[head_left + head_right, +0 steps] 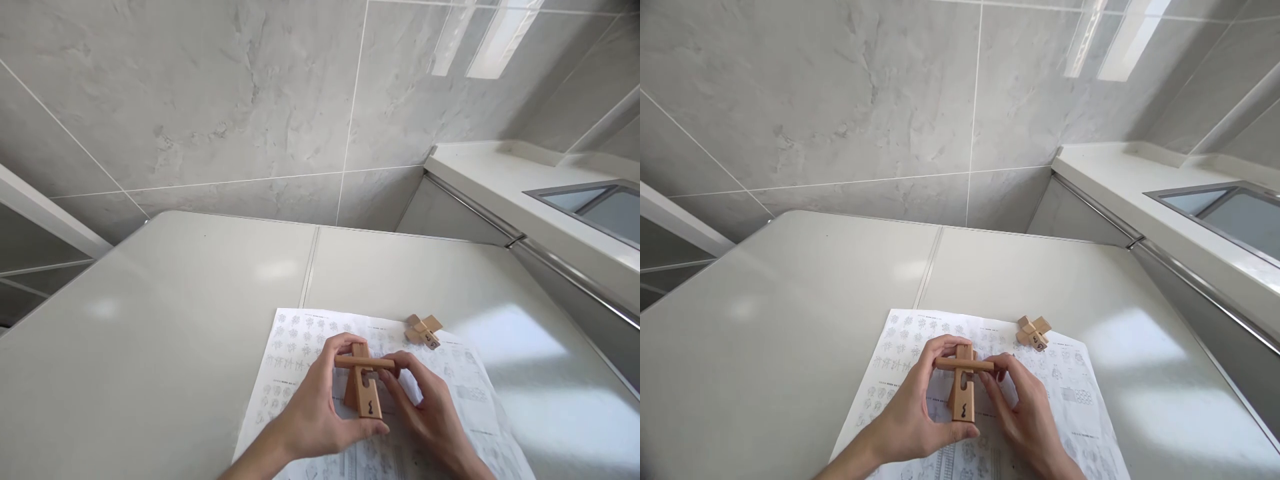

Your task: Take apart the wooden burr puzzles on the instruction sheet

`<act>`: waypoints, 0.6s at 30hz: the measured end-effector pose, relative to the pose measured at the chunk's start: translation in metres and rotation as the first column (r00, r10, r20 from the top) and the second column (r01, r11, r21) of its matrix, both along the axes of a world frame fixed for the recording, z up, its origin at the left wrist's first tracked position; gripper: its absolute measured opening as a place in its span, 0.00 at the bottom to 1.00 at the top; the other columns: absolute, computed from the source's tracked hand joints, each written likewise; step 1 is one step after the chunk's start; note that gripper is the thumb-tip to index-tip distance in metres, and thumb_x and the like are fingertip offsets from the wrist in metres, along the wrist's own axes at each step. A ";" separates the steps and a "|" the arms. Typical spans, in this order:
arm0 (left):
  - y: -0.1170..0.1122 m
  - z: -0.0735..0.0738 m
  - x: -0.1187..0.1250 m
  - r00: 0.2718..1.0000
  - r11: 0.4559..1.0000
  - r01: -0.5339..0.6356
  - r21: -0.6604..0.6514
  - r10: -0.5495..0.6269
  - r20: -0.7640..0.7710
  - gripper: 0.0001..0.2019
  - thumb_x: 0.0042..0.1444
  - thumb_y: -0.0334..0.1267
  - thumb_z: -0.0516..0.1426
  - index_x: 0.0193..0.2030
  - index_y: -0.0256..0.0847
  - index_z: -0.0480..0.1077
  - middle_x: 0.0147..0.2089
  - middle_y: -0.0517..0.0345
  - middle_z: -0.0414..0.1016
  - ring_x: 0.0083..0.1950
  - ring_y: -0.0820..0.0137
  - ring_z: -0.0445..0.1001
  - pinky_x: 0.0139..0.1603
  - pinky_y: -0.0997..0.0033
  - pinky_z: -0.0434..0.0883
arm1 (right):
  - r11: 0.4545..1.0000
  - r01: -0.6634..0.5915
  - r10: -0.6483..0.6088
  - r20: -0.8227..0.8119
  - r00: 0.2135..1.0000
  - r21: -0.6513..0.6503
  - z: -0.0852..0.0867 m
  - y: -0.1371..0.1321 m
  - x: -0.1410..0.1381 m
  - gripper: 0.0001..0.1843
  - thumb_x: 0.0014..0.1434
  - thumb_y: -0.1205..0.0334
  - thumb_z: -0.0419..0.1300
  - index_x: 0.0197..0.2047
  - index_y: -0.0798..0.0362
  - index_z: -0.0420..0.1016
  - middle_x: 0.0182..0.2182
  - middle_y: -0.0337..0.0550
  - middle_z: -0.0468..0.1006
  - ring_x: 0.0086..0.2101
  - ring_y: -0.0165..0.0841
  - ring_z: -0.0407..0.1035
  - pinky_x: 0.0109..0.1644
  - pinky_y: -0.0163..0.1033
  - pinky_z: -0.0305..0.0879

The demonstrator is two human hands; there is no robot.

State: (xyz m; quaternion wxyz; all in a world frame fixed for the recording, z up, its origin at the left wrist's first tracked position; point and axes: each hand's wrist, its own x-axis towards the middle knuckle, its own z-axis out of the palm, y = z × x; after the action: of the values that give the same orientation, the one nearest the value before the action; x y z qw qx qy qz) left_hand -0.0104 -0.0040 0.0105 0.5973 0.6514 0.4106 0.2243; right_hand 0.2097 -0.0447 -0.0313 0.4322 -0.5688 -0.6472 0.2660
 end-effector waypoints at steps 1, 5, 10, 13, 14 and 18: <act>0.000 0.002 0.001 1.000 1.000 0.002 0.004 -0.002 -0.013 0.48 0.51 0.47 0.78 0.72 0.58 0.58 0.75 0.46 0.61 0.74 0.42 0.67 0.67 0.35 0.74 | 1.000 0.006 -0.007 0.021 1.000 0.026 0.000 0.000 0.000 0.08 0.77 0.57 0.59 0.45 0.46 0.77 0.31 0.36 0.81 0.30 0.35 0.77 0.34 0.36 0.73; -0.001 0.003 0.003 0.999 0.999 0.037 0.040 -0.036 -0.009 0.48 0.49 0.42 0.79 0.71 0.57 0.58 0.74 0.45 0.61 0.70 0.44 0.69 0.62 0.40 0.78 | 0.994 0.032 -0.040 0.080 0.996 0.105 0.000 0.001 0.002 0.05 0.75 0.59 0.61 0.44 0.46 0.77 0.30 0.35 0.80 0.30 0.34 0.77 0.34 0.35 0.72; 0.000 -0.004 0.003 0.988 0.968 0.122 0.221 -0.139 0.063 0.50 0.47 0.36 0.79 0.70 0.57 0.57 0.70 0.47 0.65 0.73 0.45 0.67 0.71 0.34 0.71 | 0.980 0.092 -0.116 0.135 0.984 0.174 -0.002 0.003 0.003 0.04 0.74 0.60 0.62 0.44 0.46 0.77 0.30 0.35 0.81 0.29 0.34 0.77 0.34 0.36 0.72; 0.001 -0.008 0.003 0.981 0.910 0.142 0.390 -0.181 0.066 0.50 0.47 0.39 0.80 0.69 0.57 0.55 0.68 0.50 0.68 0.73 0.48 0.68 0.82 0.24 0.49 | 0.975 0.091 -0.125 0.156 0.980 0.203 -0.002 0.002 0.002 0.04 0.74 0.62 0.61 0.44 0.46 0.78 0.29 0.35 0.80 0.27 0.33 0.76 0.33 0.36 0.71; 0.001 -0.008 0.004 0.979 0.892 0.147 0.428 -0.194 0.068 0.50 0.47 0.40 0.80 0.69 0.56 0.55 0.68 0.50 0.69 0.72 0.48 0.69 0.83 0.23 0.44 | 0.974 0.091 -0.125 0.159 0.979 0.208 -0.002 0.001 0.002 0.05 0.74 0.62 0.61 0.44 0.46 0.78 0.29 0.36 0.80 0.27 0.33 0.75 0.32 0.36 0.71; 0.002 -0.007 0.005 0.980 0.875 0.156 0.459 -0.195 0.040 0.52 0.51 0.44 0.79 0.74 0.56 0.52 0.68 0.47 0.69 0.71 0.48 0.70 0.83 0.23 0.44 | 0.983 0.090 -0.113 0.146 0.983 0.157 0.001 0.001 0.005 0.06 0.75 0.60 0.61 0.45 0.46 0.79 0.30 0.38 0.81 0.28 0.36 0.77 0.32 0.37 0.71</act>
State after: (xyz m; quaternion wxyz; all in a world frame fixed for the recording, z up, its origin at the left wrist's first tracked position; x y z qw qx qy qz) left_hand -0.0052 -0.0025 0.0039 0.4635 0.7972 0.2602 0.2864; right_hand 0.2148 -0.0434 -0.0308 0.4351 -0.5861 -0.6670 0.1493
